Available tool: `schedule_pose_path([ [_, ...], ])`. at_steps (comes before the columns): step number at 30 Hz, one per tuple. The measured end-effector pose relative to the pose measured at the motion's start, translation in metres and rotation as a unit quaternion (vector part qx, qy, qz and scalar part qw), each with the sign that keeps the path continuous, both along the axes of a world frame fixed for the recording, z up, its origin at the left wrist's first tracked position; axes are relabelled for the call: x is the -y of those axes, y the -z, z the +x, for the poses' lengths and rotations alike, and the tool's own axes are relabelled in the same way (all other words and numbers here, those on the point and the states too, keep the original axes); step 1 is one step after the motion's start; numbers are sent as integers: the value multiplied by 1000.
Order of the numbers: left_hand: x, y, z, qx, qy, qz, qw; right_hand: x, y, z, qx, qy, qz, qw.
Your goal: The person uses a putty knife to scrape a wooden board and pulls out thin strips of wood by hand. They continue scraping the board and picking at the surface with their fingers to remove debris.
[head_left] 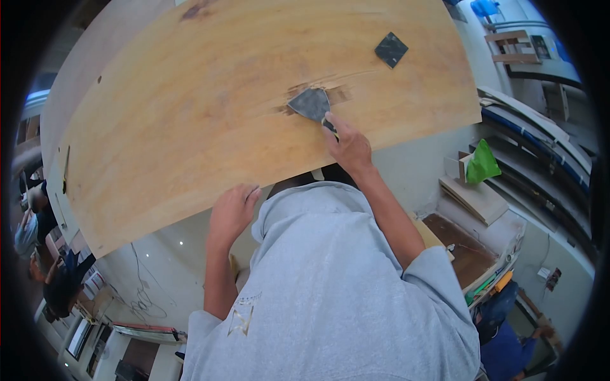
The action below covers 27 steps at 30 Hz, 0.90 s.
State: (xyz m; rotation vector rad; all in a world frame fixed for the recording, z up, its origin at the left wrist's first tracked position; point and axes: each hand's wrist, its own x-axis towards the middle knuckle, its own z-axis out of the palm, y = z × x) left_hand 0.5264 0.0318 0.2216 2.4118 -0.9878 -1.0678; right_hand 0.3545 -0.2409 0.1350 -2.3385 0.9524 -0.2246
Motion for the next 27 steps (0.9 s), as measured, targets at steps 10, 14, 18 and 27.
schedule_pose_path([
  [10,7,-1,5,17,-2,-75,997,-6,1,15,-14,54,23,998],
  [14,15,-11,9,-20,-51,-69,996,-11,5,-11,33,44,-7,998],
  [18,21,6,6,-2,-51,-111,992,4,7,8,3,49,12,999],
  [27,78,29,12,-1,-53,-181,982,40,17,-15,273,160,375,871],
])
